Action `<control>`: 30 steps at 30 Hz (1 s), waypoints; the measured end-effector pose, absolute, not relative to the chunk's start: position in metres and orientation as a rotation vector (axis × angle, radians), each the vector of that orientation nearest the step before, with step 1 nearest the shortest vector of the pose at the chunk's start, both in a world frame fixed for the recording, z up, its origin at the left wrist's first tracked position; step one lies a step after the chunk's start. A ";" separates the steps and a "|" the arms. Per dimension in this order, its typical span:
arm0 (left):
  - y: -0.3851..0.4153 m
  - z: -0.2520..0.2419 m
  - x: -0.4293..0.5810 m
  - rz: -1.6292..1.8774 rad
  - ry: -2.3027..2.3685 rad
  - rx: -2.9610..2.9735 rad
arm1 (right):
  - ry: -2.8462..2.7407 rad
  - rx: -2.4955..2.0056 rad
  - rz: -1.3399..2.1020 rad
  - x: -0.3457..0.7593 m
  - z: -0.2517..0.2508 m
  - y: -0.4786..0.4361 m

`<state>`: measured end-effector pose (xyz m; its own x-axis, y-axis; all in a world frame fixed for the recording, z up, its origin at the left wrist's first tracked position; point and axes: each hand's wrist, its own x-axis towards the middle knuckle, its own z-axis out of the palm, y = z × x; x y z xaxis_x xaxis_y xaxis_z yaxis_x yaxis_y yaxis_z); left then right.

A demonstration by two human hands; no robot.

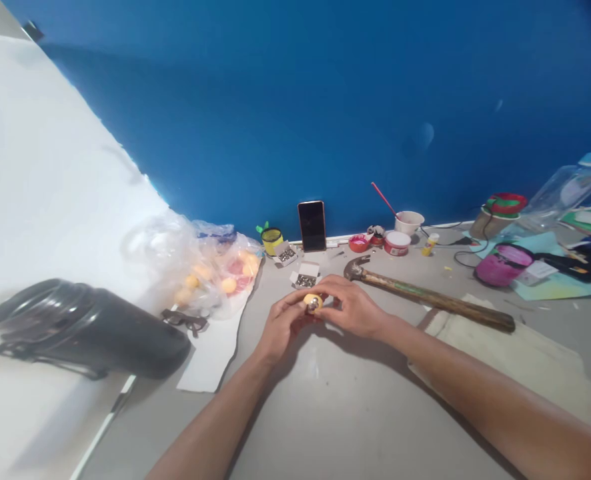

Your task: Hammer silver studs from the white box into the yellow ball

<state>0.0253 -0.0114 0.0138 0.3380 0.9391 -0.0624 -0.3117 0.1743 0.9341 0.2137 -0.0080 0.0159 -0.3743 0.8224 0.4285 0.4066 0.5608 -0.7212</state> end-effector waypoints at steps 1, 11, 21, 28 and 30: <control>-0.012 0.014 0.025 1.023 0.798 1.018 | -1.982 -0.985 0.661 0.214 0.015 -0.007; -0.007 0.005 0.027 1.081 0.931 0.970 | -1.965 -1.184 0.579 0.224 0.012 0.004; 0.020 0.002 0.003 1.333 0.938 0.721 | -2.038 -1.593 0.522 0.239 0.023 0.030; 0.018 -0.005 0.005 1.259 0.873 0.703 | -2.576 -1.482 0.113 0.194 0.051 0.066; 0.020 -0.004 0.004 1.257 0.854 0.654 | -2.706 -1.428 -0.011 0.182 0.049 0.075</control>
